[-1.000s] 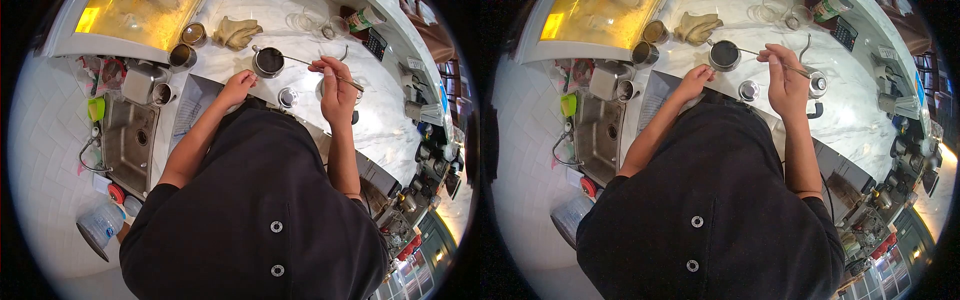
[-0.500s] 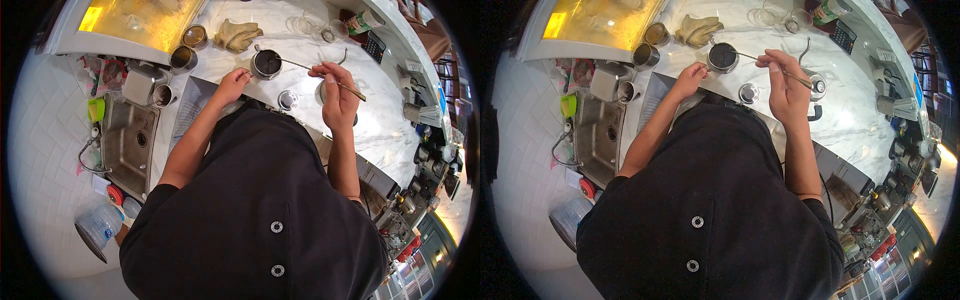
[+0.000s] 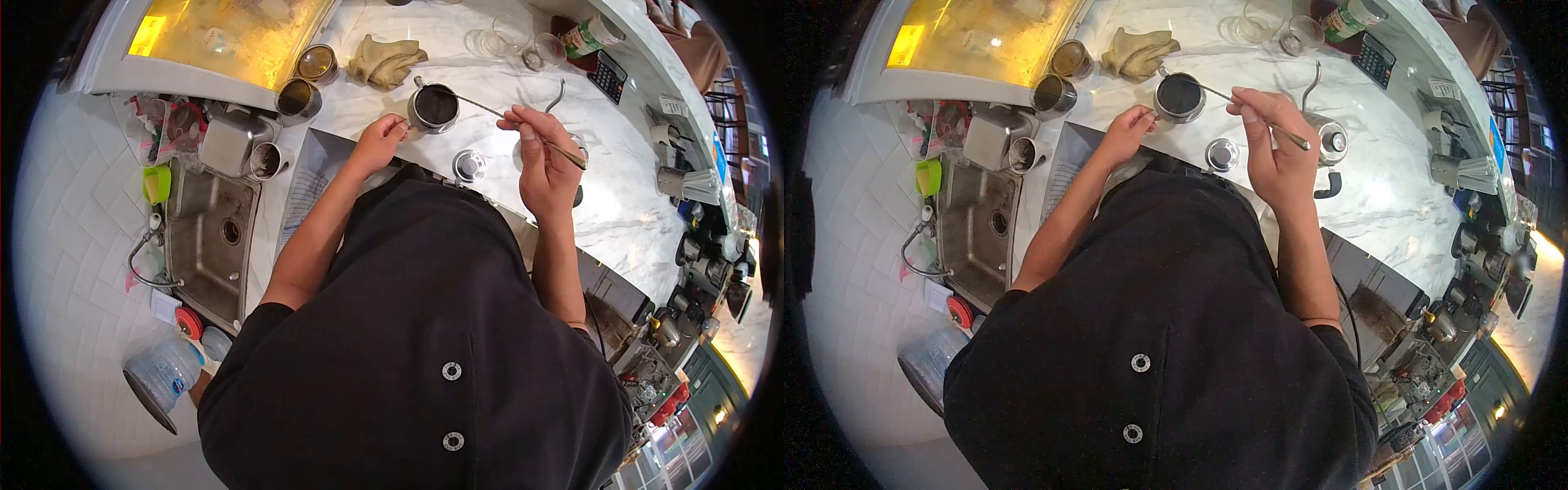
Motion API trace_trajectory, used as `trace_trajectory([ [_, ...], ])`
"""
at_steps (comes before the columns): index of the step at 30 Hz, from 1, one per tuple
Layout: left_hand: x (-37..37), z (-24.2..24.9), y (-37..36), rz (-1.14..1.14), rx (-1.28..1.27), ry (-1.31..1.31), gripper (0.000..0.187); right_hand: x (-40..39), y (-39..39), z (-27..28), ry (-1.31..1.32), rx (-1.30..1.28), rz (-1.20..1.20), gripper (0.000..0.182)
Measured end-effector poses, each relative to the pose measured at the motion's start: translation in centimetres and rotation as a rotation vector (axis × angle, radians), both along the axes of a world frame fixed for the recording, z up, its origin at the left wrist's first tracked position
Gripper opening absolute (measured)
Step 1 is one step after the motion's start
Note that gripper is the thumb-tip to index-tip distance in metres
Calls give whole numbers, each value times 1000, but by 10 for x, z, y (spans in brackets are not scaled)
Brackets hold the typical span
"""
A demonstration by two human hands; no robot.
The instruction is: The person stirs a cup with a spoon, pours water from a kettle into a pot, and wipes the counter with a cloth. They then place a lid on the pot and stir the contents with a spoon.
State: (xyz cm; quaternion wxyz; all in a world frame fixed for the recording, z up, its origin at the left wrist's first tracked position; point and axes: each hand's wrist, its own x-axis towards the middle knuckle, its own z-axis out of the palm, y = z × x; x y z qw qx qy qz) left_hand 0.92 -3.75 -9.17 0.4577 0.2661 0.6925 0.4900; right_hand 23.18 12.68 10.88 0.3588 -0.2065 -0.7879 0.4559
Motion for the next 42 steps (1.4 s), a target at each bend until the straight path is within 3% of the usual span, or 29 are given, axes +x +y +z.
trace_trajectory([
  [11, -3, -16, 6, 80, 53, 30, 27, -2, -4, 1, 25, -59, 17, 22],
  [20, -13, 2, 22, 165, 70, 40, 30, -5, 0, 3, 36, -42, 57, 22],
  [26, -38, 31, 38, 166, 47, 261, 30, -6, 4, 2, 37, -66, 65, 23],
  [30, -56, 71, 65, -4, 117, 372, 38, -5, 7, -1, 32, -69, 64, 23],
  [35, -64, 74, 92, -285, 118, 435, 32, -6, 7, -1, 35, -115, 53, 22],
  [42, -62, 69, 97, -270, 116, 412, 27, -5, 8, -4, 35, -90, 47, 21],
])
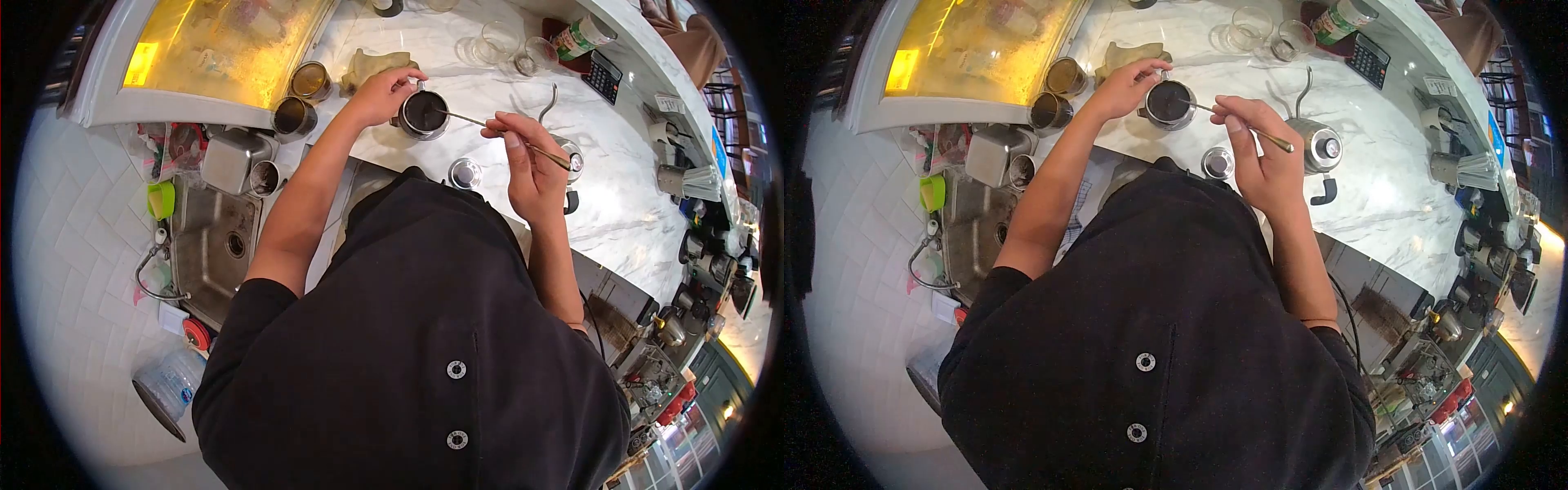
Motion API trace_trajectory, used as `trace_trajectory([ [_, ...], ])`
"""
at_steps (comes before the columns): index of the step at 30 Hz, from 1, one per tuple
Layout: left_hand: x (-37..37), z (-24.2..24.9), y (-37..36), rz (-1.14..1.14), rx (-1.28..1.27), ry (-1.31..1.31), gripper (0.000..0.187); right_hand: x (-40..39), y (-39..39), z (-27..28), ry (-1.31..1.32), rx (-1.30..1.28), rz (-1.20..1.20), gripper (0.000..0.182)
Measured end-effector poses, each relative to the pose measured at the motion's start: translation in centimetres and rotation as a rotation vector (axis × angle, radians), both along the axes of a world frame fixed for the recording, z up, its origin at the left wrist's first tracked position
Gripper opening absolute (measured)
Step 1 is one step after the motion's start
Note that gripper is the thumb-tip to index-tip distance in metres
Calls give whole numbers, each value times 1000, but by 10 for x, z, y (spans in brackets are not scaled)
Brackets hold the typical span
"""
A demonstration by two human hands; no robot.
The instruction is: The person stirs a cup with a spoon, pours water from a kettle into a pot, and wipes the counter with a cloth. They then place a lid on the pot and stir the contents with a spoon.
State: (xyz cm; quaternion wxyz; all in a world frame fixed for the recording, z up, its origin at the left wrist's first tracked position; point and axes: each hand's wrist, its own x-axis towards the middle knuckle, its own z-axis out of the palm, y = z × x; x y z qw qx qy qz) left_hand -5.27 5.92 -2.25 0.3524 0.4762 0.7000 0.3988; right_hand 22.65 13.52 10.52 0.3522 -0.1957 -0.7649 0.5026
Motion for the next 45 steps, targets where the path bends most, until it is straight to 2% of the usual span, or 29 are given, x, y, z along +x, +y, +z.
trace_trajectory([
  [3, -1, 7, -2, 2, -146, 10, 31, 0, -1, 0, 8, -13, 3, 21],
  [8, -12, -9, -6, -14, -75, 58, 26, -2, -2, -2, -2, -6, 2, 21],
  [18, -6, -8, -10, -11, 2, 74, 25, -5, -3, -6, -19, 3, -24, 19],
  [24, -6, -6, -24, 38, -51, 55, 23, -6, -4, -8, -23, -23, -32, 18],
  [29, -4, -11, -40, 115, 76, 64, 22, -9, -2, -11, -20, -33, -30, 18],
  [38, 15, -13, -72, 194, -16, -34, 22, -15, -3, -10, -25, -42, -29, 18],
  [45, 30, -13, -88, 206, -27, -10, 23, -17, -7, -8, -47, 11, -34, 17],
])
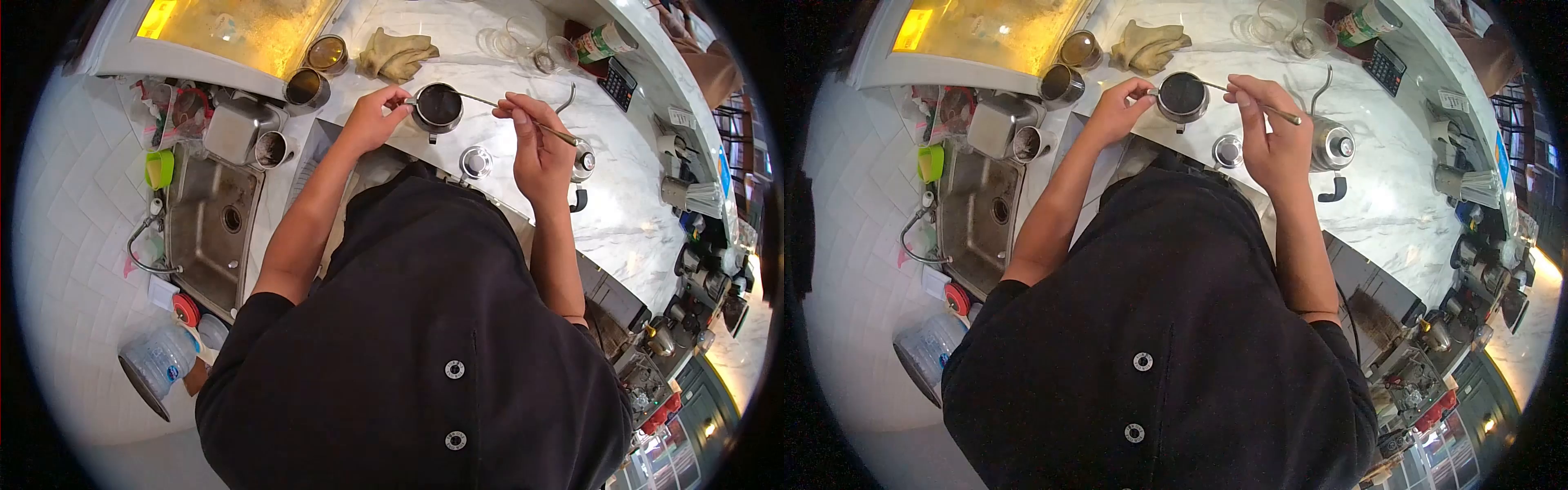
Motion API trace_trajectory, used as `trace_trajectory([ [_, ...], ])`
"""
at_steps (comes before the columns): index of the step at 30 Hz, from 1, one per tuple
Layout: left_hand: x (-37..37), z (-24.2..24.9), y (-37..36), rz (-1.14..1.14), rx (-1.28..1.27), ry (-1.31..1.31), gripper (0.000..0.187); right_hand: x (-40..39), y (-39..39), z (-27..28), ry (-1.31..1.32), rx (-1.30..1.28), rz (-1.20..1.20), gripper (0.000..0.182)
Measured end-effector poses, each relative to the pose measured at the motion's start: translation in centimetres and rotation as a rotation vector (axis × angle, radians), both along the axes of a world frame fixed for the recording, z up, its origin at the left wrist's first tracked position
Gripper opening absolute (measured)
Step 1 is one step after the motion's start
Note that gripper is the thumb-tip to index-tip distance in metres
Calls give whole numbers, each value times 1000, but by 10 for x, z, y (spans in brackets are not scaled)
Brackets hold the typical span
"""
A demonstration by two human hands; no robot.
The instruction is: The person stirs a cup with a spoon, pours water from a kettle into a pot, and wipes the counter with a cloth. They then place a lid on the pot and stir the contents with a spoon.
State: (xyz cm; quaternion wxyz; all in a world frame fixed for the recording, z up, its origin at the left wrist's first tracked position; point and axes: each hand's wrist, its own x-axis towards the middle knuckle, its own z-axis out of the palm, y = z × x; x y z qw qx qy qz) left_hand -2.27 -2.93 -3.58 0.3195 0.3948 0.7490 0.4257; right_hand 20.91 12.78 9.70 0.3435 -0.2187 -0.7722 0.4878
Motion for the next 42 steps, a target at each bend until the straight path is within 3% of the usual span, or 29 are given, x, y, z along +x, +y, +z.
trace_trajectory([
  [11, -10, -11, -12, -93, 4, -193, 23, 1, -20, 21, -110, 259, -48, 21],
  [24, -17, 8, -15, -217, -75, -250, 24, -16, -50, 42, -174, 281, -67, 22],
  [30, -23, 0, -13, -260, -61, -272, 22, -22, -60, 40, -178, 163, -96, 22],
  [32, -26, -6, -13, -324, -26, -234, 24, -24, -62, 32, -109, -23, -120, 22],
  [42, -34, -7, -9, -392, -29, -215, 23, -38, -69, 19, 99, -221, -222, 24],
])
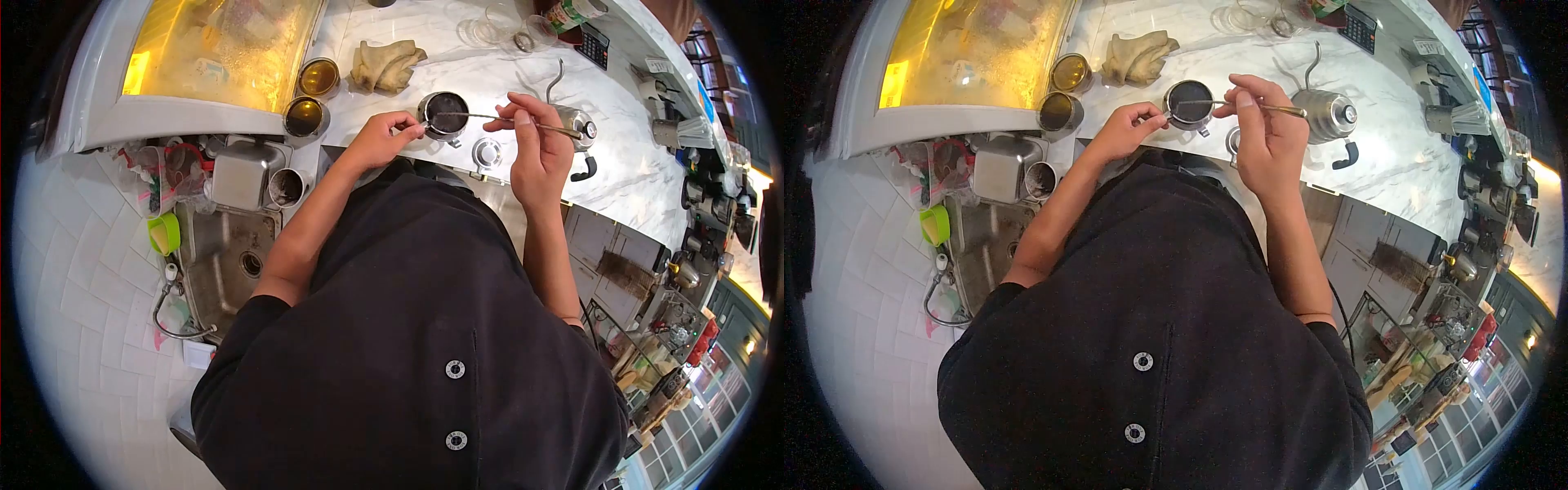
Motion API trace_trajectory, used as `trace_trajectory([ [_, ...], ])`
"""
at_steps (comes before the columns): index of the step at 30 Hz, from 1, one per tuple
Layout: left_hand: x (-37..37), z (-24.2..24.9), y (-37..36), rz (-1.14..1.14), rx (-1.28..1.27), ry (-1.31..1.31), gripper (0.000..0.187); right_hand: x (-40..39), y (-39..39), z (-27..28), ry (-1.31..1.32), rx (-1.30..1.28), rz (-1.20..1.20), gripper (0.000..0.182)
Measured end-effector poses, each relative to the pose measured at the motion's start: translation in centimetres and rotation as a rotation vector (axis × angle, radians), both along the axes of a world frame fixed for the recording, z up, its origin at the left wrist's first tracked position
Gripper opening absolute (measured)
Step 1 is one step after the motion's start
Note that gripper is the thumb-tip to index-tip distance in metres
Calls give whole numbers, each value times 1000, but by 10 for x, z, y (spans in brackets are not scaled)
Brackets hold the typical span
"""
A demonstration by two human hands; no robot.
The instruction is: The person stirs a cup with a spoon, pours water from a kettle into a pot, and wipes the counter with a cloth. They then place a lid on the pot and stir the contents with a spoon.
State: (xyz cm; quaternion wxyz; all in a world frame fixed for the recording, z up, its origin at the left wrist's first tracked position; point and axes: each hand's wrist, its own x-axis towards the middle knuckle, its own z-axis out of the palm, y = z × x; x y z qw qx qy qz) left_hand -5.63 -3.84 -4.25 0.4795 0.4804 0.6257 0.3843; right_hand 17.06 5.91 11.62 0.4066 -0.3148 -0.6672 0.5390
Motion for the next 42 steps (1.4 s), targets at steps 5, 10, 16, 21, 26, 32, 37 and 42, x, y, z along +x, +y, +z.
trace_trajectory([
  [5, -2, -3, 0, -15, 14, -14, 23, -2, 3, -6, -24, 61, -85, 22],
  [10, -3, 2, 1, -30, 17, -5, 23, 2, 7, -6, -50, 132, -100, 20],
  [16, -1, 2, 1, -23, 2, -16, 24, 11, 8, 5, -199, 314, -79, 17],
  [21, 2, 4, 0, -12, -42, -40, 25, 11, 3, 18, -262, 355, -6, 19],
  [26, 3, 10, 2, -31, -88, -59, 25, 5, 1, 12, -164, 237, 31, 19],
  [32, 6, -1, 3, -41, -81, -112, 26, -5, 5, -3, -7, 90, -39, 25],
  [37, 9, 7, 4, -62, -66, -111, 34, -6, 6, -9, 45, 67, -114, 27],
  [42, 10, -2, 3, -103, -18, -119, 39, 0, 7, -9, 56, 67, -164, 26],
])
